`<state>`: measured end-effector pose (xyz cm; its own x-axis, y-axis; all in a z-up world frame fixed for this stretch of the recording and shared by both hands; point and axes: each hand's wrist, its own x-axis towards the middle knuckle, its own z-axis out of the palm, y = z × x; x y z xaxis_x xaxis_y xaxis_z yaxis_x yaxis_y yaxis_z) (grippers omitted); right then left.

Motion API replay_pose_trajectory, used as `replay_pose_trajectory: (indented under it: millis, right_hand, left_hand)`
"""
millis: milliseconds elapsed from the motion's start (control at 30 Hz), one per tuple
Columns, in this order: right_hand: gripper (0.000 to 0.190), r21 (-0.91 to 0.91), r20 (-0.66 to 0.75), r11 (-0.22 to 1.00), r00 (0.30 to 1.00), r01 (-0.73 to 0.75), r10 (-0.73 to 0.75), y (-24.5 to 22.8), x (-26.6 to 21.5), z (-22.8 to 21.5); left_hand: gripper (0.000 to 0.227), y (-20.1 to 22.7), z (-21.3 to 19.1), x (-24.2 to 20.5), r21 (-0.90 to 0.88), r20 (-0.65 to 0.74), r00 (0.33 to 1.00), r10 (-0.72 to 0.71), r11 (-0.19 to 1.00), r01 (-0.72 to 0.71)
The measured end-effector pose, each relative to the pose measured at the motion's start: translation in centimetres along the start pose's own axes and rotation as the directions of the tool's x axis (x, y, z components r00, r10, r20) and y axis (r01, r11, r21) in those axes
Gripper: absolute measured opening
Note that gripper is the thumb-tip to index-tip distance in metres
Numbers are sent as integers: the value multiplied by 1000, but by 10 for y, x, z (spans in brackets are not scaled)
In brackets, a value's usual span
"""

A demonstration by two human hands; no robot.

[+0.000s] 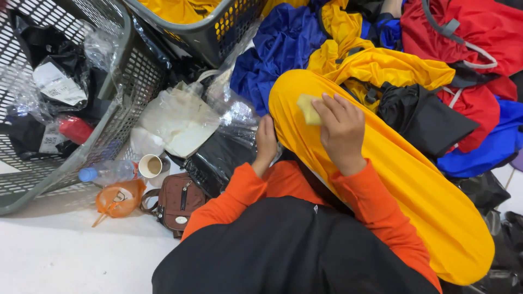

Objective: Fitting yellow fabric covers onto a motorcycle seat to trim excess material, cleaning them with a sponge, and then folding and bagging the finished covers.

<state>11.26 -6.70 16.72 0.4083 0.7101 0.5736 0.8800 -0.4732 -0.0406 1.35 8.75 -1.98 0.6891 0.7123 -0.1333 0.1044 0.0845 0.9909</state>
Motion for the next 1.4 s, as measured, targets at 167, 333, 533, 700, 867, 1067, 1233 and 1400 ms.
replay_pose_trajectory:
  millis: [167, 333, 533, 700, 867, 1067, 1233, 1400]
  right_hand:
    - [34, -6, -30, 999, 999, 35, -35, -17, -35, 34]
    - [36, 263, 34, 964, 999, 30, -40, -22, -50, 2]
    - [34, 94, -83, 937, 935, -337, 344, 58, -47, 14]
    - [34, 282, 46, 839, 880, -466, 473, 31, -61, 34]
    - [37, 301, 145, 807, 861, -507, 487, 45, -105, 44]
    - [37, 440, 121, 784, 894, -438, 432, 40, -124, -1]
    - [30, 517, 105, 766, 916, -383, 388, 36, -128, -9]
    - [26, 498, 11, 779, 902, -380, 432, 31, -116, -15]
  left_hand:
    - [34, -42, -52, -28, 542, 276, 829, 485, 634, -552]
    - [37, -116, -96, -61, 505, 703, 590, 398, 304, -808]
    - [37, -177, -100, -46, 525, 806, 489, 333, -21, -851]
    - [59, -160, -106, -52, 513, 790, 546, 278, 186, -838]
    - [40, -163, -100, -51, 527, 777, 540, 322, 134, -839]
    - [47, -156, -96, -58, 596, 717, 583, 382, 96, -797]
    - [58, -168, -102, -65, 598, 794, 589, 149, -26, -801]
    - [50, -98, -78, -52, 706, 683, 644, 345, -83, -704]
